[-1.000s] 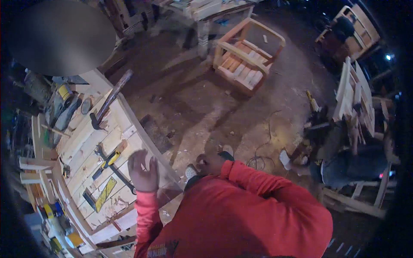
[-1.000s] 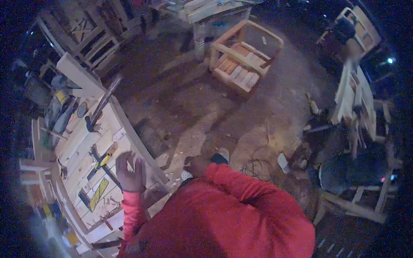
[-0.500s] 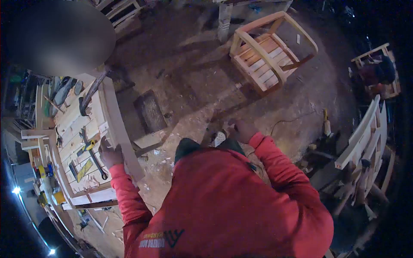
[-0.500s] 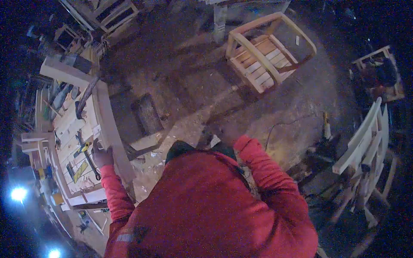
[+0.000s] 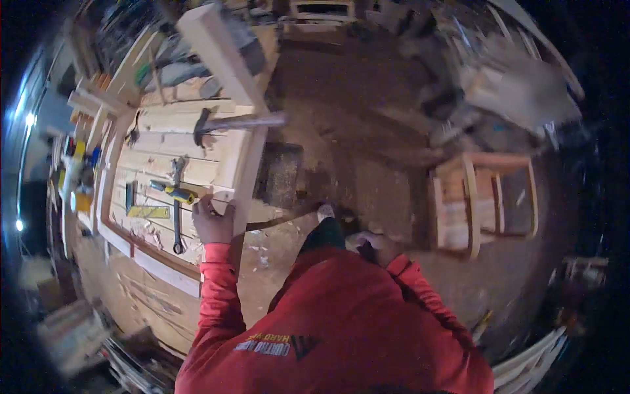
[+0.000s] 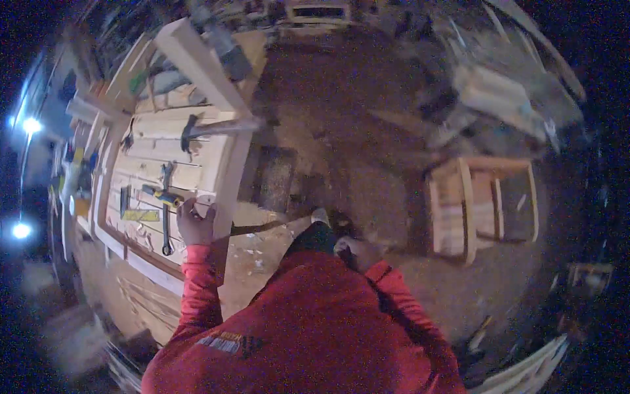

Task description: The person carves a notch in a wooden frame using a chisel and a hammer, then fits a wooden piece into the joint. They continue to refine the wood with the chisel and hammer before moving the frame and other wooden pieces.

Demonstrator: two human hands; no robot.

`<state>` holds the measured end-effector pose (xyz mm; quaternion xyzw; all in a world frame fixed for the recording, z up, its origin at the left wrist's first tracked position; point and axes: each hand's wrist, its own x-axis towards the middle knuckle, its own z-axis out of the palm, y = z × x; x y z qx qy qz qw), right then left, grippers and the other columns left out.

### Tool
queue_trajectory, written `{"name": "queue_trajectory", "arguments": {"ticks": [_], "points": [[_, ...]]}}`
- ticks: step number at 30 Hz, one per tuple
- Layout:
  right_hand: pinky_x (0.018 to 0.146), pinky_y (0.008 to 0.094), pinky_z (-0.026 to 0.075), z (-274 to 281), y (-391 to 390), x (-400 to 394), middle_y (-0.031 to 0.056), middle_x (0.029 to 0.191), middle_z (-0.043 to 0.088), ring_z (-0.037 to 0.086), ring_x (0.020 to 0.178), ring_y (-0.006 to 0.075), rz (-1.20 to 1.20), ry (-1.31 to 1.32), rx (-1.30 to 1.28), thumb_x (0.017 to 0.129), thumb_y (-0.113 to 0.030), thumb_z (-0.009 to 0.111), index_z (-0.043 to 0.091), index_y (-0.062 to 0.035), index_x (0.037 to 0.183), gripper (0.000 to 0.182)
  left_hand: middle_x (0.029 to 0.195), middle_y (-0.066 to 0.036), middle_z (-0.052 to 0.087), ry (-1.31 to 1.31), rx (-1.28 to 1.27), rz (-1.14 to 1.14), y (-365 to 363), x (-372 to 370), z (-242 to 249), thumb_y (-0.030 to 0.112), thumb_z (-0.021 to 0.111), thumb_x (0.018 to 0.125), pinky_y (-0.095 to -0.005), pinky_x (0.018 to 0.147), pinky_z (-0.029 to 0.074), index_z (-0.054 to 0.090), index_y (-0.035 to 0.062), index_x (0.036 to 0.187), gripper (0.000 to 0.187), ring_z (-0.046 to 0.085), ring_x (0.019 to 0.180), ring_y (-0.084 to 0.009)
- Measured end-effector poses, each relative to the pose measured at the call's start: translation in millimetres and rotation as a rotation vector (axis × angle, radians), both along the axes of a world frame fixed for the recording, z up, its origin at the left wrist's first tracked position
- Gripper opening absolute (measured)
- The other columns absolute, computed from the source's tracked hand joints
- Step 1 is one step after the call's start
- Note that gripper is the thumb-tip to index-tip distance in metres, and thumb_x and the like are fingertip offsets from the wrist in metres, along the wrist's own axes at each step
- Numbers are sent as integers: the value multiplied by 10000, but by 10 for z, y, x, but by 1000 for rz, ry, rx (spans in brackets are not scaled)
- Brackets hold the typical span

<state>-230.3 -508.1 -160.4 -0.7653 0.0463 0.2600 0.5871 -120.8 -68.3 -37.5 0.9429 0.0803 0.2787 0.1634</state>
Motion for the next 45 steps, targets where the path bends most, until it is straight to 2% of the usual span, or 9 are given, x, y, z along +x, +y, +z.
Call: {"name": "queue_trajectory", "arguments": {"ticks": [5,14,17,24,28,30,33,36,45], "points": [[752,370,530,153,-319,1056,97,842,684,667,793,216,344,-418,-422,1027,-308,569,695,-58,988,282,992,-155,661,34,-224,-127,-239,187,269,229,874,754,-450,791,521,690,63,903,290,635,902,-353],[815,421,549,1191,455,3555,134,900,742,712,870,306,123,-695,-414,993,-276,639,692,-38,1090,263,966,-163,649,81,-191,83,-220,317,320,124,742,806,-479,789,516,660,82,948,169,614,900,-389],[772,375,562,1325,790,4190,100,954,759,723,838,240,100,38,-32,1043,-327,605,677,-13,1165,345,953,-155,650,110,-182,132,-279,295,374,79,690,800,-469,775,517,655,67,927,133,618,879,-373],[684,325,552,1672,1597,4156,140,984,717,660,741,168,897,829,506,1042,-558,542,519,-22,1359,623,840,-117,622,-115,-197,567,-531,469,391,61,719,803,-383,672,518,679,60,910,114,643,769,-319],[689,319,547,1663,1868,4322,90,896,682,654,761,157,1359,595,481,1068,-533,500,496,-30,1355,580,901,-59,674,-427,-804,879,-1175,1020,338,147,725,918,-349,602,510,669,40,995,143,651,768,-194],[684,319,541,1680,1974,4362,70,859,658,646,757,152,1543,466,413,1078,-506,494,520,-24,1311,536,935,-53,692,-420,-1626,747,-1515,1516,924,198,710,954,-300,616,492,654,20,1086,228,625,762,-127],[689,361,530,1971,2093,4444,106,829,658,655,757,221,1776,46,237,1083,-432,513,608,-17,1150,430,900,-26,647,-87,-1818,529,-1564,1677,826,211,704,960,-291,700,509,614,-2,1219,347,630,805,-135],[708,411,529,1773,2090,4565,168,859,677,650,756,322,1909,-510,252,1050,-394,574,641,-28,1092,374,926,-39,657,56,-1445,574,-1550,1595,826,204,722,940,-285,696,512,596,-21,1265,415,631,797,-132],[766,397,533,227,1594,5447,190,969,692,643,807,350,1529,-354,-174,984,-377,628,655,-23,1100,374,811,-24,629,-253,-1653,418,-599,2004,868,158,723,886,-280,591,475,609,-2,1207,376,574,653,-100]]}}
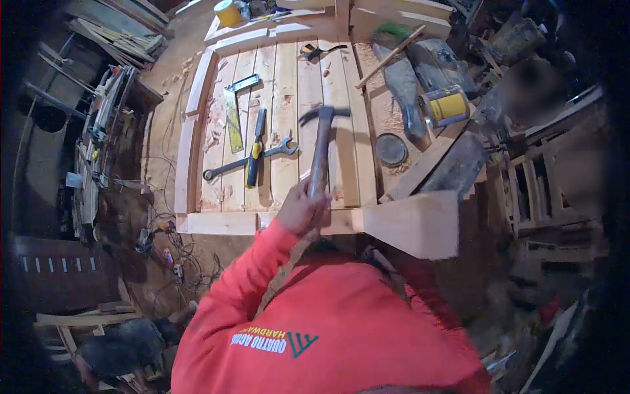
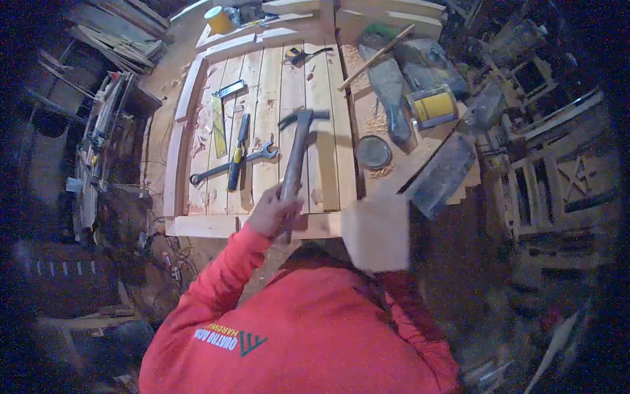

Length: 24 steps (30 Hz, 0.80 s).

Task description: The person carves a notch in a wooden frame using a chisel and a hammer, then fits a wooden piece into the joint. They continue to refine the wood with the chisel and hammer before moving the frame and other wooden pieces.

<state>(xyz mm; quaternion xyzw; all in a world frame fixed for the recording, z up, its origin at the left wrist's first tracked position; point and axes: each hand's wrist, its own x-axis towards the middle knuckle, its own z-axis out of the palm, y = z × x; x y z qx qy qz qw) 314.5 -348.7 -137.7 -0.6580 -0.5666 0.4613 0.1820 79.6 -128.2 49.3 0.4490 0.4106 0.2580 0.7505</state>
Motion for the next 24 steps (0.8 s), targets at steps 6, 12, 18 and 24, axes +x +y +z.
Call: {"name": "queue_trajectory", "arguments": {"ticks": [6,12,18,24], "points": [[787,387,529,-34,-96,151,174,964,683,638,827,324,-166,-211,-131,979,-381,640,657,-25,1098,377,804,-164,681,206,273,72,997,453,-687,265,754,810,-412,686,564,608,-28,1034,397,687,719,-253],[808,376,524,-72,-4,298,159,960,673,632,848,298,-196,-285,-171,974,-386,652,660,-26,1097,380,907,-203,716,410,444,143,1410,848,-1182,327,792,803,-427,728,570,594,-61,1113,534,719,803,-303],[829,365,520,-37,119,579,144,955,663,627,868,273,-139,-342,-153,970,-390,663,663,-28,1095,383,1042,-309,705,575,480,49,1276,861,-901,397,768,790,-488,857,564,584,-25,1206,620,699,974,-465],[850,354,516,-205,220,897,129,950,653,621,889,247,-14,-379,-68,965,-394,675,666,-30,1093,386,1005,-200,741,494,741,29,711,330,-693,354,708,849,-451,850,571,702,20,1153,452,722,901,-365]]}}
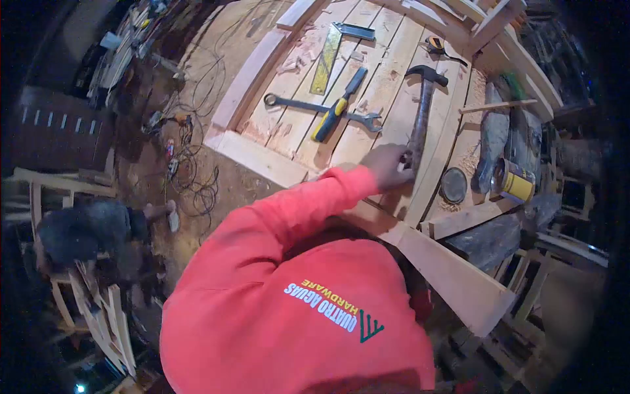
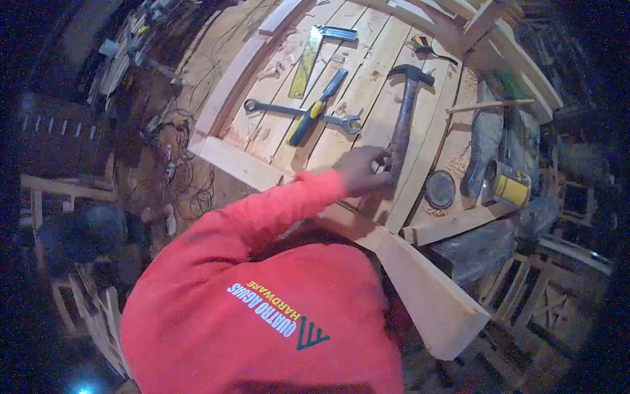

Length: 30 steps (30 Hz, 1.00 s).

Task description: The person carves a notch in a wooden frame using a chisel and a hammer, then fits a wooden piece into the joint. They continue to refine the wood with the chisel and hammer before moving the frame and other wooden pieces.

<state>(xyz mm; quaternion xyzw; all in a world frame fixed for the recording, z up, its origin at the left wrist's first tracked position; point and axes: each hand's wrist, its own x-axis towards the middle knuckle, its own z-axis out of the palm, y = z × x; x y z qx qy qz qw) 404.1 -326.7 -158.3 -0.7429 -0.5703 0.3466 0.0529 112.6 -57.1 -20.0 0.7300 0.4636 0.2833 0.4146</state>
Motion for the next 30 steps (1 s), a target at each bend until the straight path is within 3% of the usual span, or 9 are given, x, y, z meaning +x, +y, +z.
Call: {"name": "queue_trajectory", "arguments": {"ticks": [3,6,10,12,19,21,23,26,30], "points": [[861,348,514,-48,-75,274,121,948,648,619,899,234,124,-71,195,962,-397,681,668,-31,1092,388,967,-184,741,-31,-122,11,-378,-353,166,305,699,866,-441,832,574,704,22,1170,416,724,877,-335],[871,343,511,-34,-239,565,114,946,643,616,909,221,264,-205,484,960,-399,686,669,-32,1092,390,1147,-145,720,213,158,334,-888,-479,158,290,691,894,-445,928,516,739,74,1121,317,676,1089,-310],[962,419,514,210,-545,911,202,1111,704,665,1018,331,57,80,-51,948,-474,671,688,-49,1169,479,1330,-98,660,596,409,609,-1393,-279,23,347,654,915,-473,1097,360,752,139,1122,310,555,1325,-304],[980,448,512,-198,-985,1355,233,1159,705,675,1051,360,-3,3,45,931,-481,682,704,-47,1144,483,1406,-72,624,596,438,658,-1509,-201,-205,353,616,898,-494,1174,249,746,170,1157,343,502,1394,-304],[949,456,533,-516,-1541,2603,247,1136,714,685,1049,375,279,-483,-653,909,-421,699,726,-47,1119,430,1586,-172,444,641,492,934,-1507,-95,-345,465,645,883,-537,1228,178,767,226,1133,367,324,1501,-401],[899,459,555,-288,-1480,2791,250,1085,725,703,1014,371,109,-298,-347,879,-353,696,731,-34,1063,370,1629,-216,351,705,458,972,-1461,-137,-473,498,661,852,-543,1239,180,746,244,1203,442,257,1518,-446],[892,463,564,-149,-1417,2867,259,1071,727,704,1022,384,93,-286,-320,838,-289,702,730,-18,1049,344,1570,-242,422,559,47,880,-1576,-233,-476,451,657,887,-510,1216,271,687,222,1300,473,354,1475,-405],[938,462,556,-32,-1319,3096,273,1111,717,686,1083,411,-21,-394,-481,755,-207,727,716,8,1082,391,1573,-225,427,494,-43,820,-1670,-617,-710,442,656,901,-505,1208,288,648,194,1332,498,368,1468,-394],[948,442,559,105,-1117,3275,256,1171,705,684,1096,405,-414,-182,41,666,-141,774,700,20,1127,494,1576,-202,433,451,-92,876,-1704,-978,-857,431,654,919,-499,1197,309,596,155,1376,537,387,1460,-379]]}}
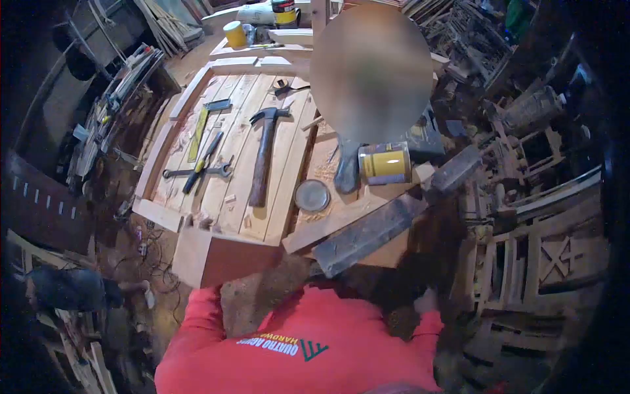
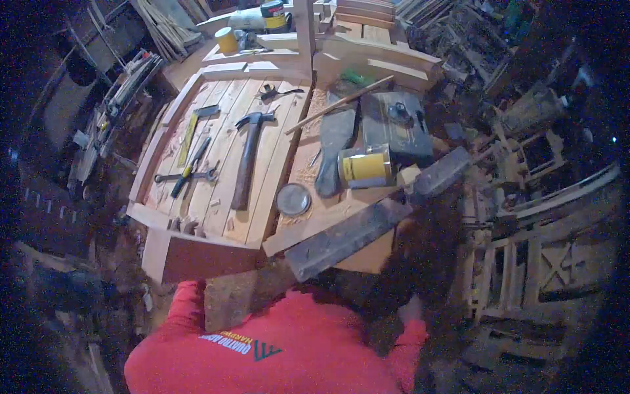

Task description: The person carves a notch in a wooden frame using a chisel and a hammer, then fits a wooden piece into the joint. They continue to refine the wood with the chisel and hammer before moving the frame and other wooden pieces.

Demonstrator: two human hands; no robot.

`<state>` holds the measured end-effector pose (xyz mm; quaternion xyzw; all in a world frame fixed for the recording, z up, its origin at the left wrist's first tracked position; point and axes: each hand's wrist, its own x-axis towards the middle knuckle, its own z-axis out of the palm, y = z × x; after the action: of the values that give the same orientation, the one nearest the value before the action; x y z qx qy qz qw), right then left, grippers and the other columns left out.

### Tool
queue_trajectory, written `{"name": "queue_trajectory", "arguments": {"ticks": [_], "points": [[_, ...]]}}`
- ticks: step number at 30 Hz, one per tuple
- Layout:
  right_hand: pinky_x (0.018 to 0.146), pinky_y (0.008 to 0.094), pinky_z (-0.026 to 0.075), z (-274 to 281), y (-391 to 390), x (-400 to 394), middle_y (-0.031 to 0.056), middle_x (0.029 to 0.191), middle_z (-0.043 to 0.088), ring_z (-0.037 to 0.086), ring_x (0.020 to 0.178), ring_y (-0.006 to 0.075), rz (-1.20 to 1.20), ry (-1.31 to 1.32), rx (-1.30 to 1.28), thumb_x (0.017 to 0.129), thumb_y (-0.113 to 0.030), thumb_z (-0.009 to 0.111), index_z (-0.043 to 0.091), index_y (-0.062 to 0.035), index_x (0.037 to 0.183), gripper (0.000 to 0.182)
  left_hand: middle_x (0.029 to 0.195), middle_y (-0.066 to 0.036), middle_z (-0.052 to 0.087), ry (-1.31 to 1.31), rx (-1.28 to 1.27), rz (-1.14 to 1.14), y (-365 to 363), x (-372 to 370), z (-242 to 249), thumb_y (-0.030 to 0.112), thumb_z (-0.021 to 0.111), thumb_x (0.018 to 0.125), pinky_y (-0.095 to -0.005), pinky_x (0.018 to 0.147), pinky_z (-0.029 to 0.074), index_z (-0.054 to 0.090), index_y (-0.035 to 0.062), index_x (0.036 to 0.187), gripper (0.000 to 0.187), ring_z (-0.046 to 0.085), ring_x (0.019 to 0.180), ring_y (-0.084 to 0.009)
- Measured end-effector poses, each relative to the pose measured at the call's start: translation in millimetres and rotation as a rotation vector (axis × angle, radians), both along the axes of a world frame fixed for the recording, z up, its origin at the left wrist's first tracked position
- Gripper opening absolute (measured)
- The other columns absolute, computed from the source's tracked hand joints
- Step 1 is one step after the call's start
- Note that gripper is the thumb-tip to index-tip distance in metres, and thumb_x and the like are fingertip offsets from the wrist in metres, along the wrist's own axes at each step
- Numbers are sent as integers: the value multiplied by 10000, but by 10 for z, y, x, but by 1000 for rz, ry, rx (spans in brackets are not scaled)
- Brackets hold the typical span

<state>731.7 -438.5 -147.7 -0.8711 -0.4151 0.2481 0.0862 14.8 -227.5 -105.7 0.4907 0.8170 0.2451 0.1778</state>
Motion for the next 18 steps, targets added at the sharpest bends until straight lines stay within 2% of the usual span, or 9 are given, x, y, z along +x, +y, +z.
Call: {"name": "queue_trajectory", "arguments": {"ticks": [2,4,8,10,16,18], "points": [[927,441,569,-6,-159,140,238,1182,703,692,1081,397,96,76,149,686,-147,768,697,4,1165,507,1578,-191,437,-23,-6,24,-12,12,-44,425,654,928,-497,1191,320,570,136,1398,558,396,1455,-372],[896,447,583,-486,-196,618,213,1182,705,705,1060,383,243,177,169,757,-186,731,696,-21,1205,479,1580,-180,440,-43,-7,69,-92,99,-56,420,653,937,-494,1186,331,544,117,1420,580,406,1451,-365],[885,448,583,-715,86,884,201,1151,715,708,1031,380,326,183,-237,796,-198,696,711,-33,1176,414,1584,-158,447,-100,51,173,-264,352,-155,408,652,956,-488,1175,353,491,78,1463,626,425,1442,-350],[879,448,584,-783,180,1073,196,1136,719,709,1017,379,373,157,-359,816,-204,678,718,-39,1162,385,1586,-146,451,-164,110,218,-407,445,-290,403,651,965,-485,1169,363,465,59,1485,650,434,1438,-343],[862,449,585,-1079,852,2066,179,1090,733,713,973,374,476,157,-401,874,-222,625,740,-56,1118,316,1592,-113,461,-419,267,455,-1390,1166,-783,386,650,993,-476,1153,396,387,2,1551,727,463,1425,-321],[857,449,585,-1274,1275,2477,173,1074,738,715,959,373,517,154,-364,894,-228,607,747,-62,1103,302,1377,-152,636,-313,124,672,-1713,1911,-737,182,584,1030,-396,1111,435,539,22,1425,428,580,1276,-267]]}}
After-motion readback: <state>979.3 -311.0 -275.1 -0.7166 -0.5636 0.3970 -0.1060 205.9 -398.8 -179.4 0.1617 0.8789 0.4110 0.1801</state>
